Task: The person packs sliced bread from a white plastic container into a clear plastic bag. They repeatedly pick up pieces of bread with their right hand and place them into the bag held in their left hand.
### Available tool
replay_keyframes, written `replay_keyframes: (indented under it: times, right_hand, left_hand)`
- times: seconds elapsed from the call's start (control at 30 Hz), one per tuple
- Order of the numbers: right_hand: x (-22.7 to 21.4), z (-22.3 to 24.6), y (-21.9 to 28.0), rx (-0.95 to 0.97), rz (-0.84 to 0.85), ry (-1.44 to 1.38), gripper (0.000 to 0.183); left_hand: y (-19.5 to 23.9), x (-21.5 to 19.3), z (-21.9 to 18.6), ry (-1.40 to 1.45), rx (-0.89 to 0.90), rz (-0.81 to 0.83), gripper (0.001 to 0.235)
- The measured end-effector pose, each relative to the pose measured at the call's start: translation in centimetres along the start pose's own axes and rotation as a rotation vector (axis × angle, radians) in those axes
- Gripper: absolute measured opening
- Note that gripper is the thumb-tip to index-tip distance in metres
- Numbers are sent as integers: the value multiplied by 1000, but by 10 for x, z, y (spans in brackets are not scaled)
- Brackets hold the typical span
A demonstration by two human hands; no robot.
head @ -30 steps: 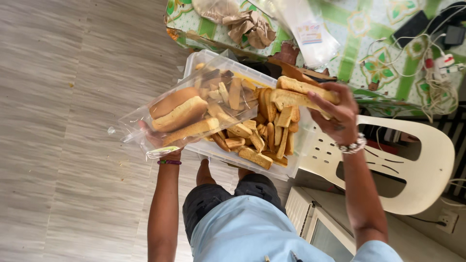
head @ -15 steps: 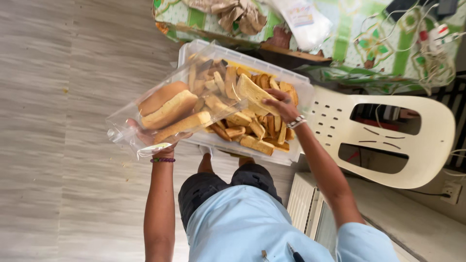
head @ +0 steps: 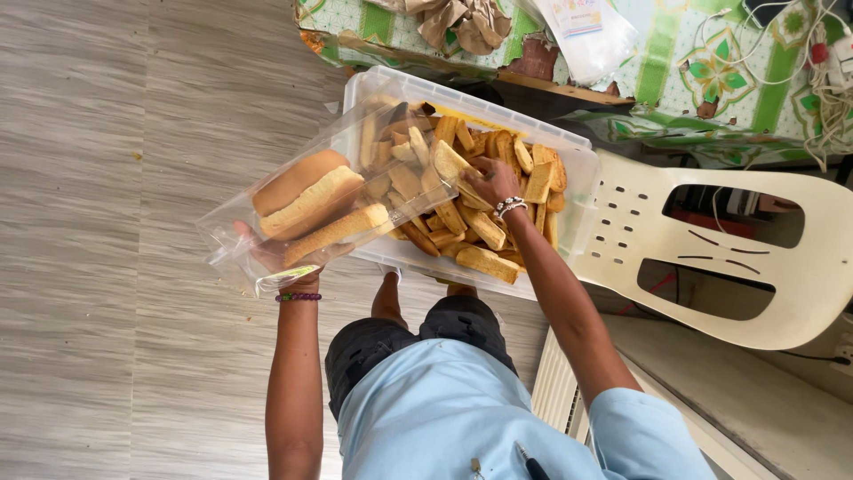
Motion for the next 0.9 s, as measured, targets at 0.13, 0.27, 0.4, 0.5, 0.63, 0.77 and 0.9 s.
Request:
replay_keyframes:
  times: [0.13,0.27,0.4,0.5,0.63,0.77,0.9]
  right_hand:
    - [6,-7,-5,114,-58,-52,43]
    - [3,-16,-16,-24,-155,-92,37]
    - [11,-24,-9,-36,-154,-149,33]
    - [-5,-12,-1,-320,-319,-161,30]
    - [-27,-6,-3,-288,-188,-690,33]
    - [-45,4,-20,-66,-32,-789,26]
    - [-90,20,-86,-243,-244,-853,24]
  left_hand:
    - [-1,-3,-4,395,113,-43,103]
    - [-12,18,5,361,-6,104,107]
    - [-13,23,30,463,23,41,116]
    - [-18,26,57,238,30,67,111]
    - [-14,-8,91,108,246,-309,94]
    - [-9,-39,107,288,260,-265,89]
    - [-20,-45,102,490,132,-125,91]
Point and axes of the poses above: each hand's wrist, its own y-axis away from the middle knuckle, its own x-axis out of the palm, z = x × y, the point moved 4 cm from there along -y, towards the middle knuckle, and after that the axes turned 15 degrees about -x, right-handed, at the moved point
